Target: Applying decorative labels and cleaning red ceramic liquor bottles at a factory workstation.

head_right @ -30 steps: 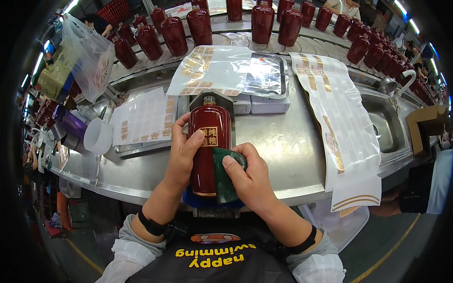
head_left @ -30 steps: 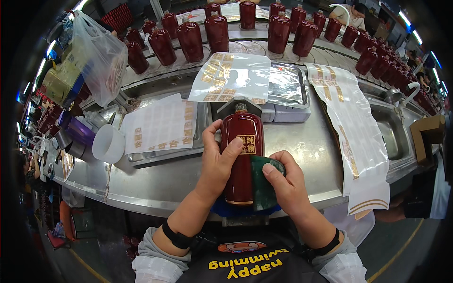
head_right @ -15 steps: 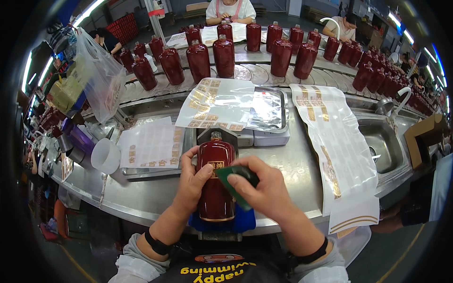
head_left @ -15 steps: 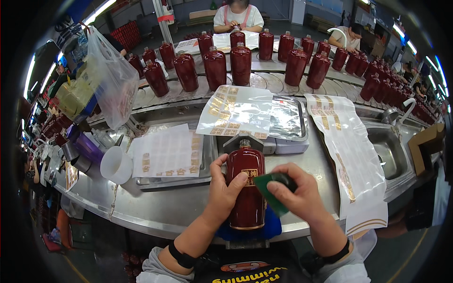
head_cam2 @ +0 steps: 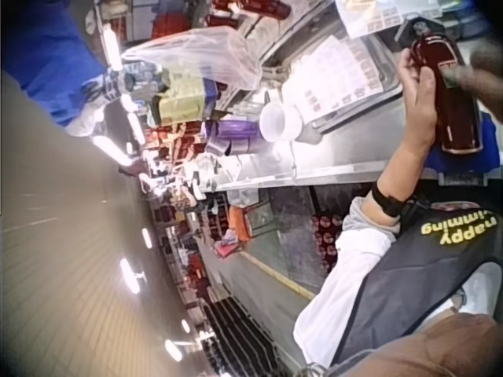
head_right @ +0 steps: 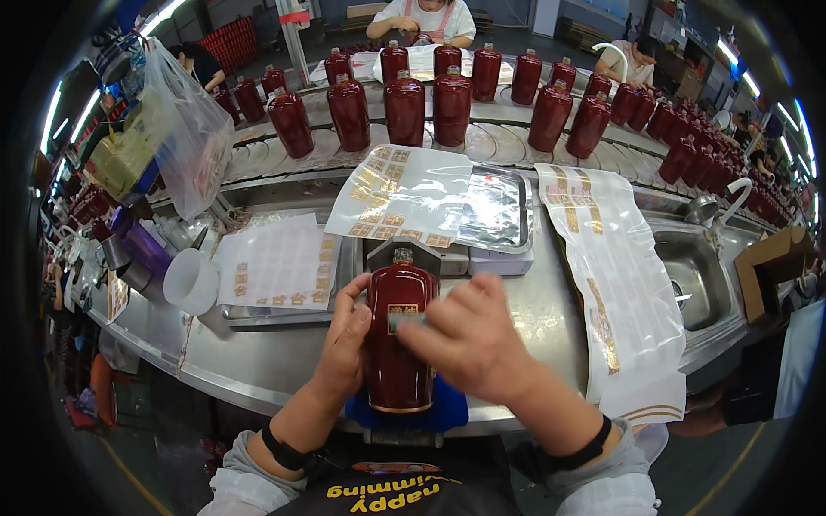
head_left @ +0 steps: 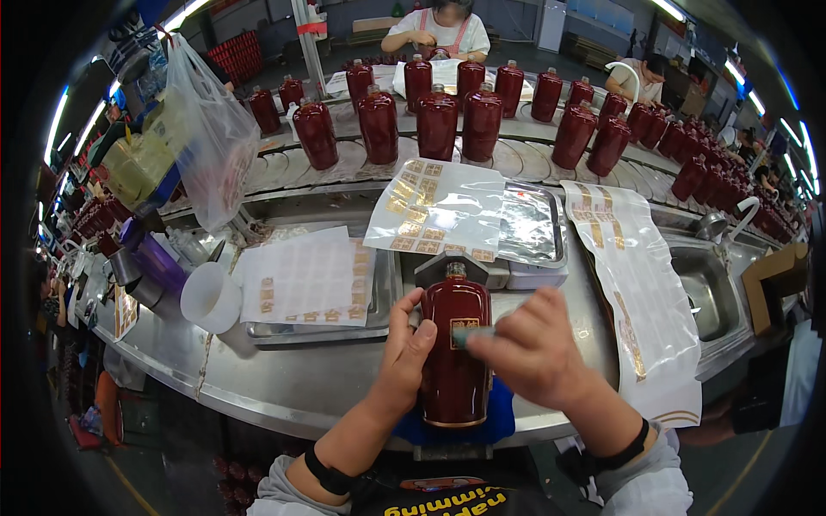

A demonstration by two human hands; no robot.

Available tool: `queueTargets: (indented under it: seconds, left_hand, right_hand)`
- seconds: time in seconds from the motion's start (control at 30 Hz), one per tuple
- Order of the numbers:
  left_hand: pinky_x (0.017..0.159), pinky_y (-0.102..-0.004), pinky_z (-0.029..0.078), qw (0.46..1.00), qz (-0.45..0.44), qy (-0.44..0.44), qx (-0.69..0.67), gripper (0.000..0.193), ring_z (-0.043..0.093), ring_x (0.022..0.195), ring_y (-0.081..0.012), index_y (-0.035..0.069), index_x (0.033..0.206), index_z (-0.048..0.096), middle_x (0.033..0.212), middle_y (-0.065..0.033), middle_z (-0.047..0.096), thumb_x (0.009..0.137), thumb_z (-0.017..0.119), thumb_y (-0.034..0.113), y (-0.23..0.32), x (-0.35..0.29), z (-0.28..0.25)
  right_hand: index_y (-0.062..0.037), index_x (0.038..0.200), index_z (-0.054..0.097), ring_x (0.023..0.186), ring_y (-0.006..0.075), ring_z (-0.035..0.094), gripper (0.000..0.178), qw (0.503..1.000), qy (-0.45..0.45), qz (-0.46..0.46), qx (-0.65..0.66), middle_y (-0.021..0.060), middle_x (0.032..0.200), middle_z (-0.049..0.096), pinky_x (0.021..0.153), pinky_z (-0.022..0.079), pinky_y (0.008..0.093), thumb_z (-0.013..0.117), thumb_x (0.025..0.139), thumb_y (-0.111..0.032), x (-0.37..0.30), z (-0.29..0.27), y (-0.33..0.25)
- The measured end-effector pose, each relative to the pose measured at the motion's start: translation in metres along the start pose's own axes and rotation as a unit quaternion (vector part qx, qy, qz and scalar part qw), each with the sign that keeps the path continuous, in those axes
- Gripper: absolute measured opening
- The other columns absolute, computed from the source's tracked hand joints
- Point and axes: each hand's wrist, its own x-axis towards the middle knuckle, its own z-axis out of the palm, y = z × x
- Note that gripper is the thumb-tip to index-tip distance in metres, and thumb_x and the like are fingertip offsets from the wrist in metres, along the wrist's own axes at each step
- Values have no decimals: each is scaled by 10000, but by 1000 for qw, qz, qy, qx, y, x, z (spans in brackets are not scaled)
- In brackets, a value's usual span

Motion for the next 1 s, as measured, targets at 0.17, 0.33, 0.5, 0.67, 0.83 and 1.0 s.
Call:
queueTargets:
  seconds: [0.17,0.33,0.5,0.67,0.83,1.0]
  left_hand:
    - [1067,-366,430,999,-26,-1,-44,609,525,1258,-216,21,1521,173,1406,-178,469,1019,452,225,5,-5,1]
    - [1060,-324,419,1000,-17,-4,-13,655,503,1248,-176,-8,1550,143,1436,-171,433,1016,467,189,9,-10,1]
    - [1089,-331,389,998,4,-1,67,716,456,1305,-198,-41,1552,108,1495,-182,362,987,512,131,5,-10,0]
    - [1120,-339,348,993,26,-13,118,732,403,1350,-210,-55,1546,105,1516,-188,325,980,537,119,1,-8,-4]
    - [1147,-395,311,987,66,3,147,721,395,1371,-259,-61,1529,186,1508,-225,337,1002,559,259,4,-18,-5]
    - [1193,-518,179,736,349,-76,575,679,408,1366,-316,-20,1439,427,1379,-207,507,1005,478,499,18,-21,-25]
  right_hand:
    - [-87,968,676,788,294,624,216,950,-109,100,274,93,829,614,683,458,415,764,777,-138,11,8,15]
    - [-37,996,670,750,292,635,241,954,-64,155,247,119,846,638,666,503,362,772,786,-92,9,35,39]
    - [-97,949,675,716,234,559,263,992,90,87,33,65,767,538,677,409,380,776,707,-115,4,23,22]
    - [-101,971,705,787,241,601,238,918,-52,61,388,69,835,612,712,450,369,791,752,-137,-4,7,7]
    - [-42,968,686,693,194,593,217,958,41,209,193,72,783,614,621,456,315,802,810,-135,-8,28,34]
    - [-29,961,682,700,122,577,205,872,67,330,356,43,779,609,618,450,277,780,842,-165,-26,36,32]
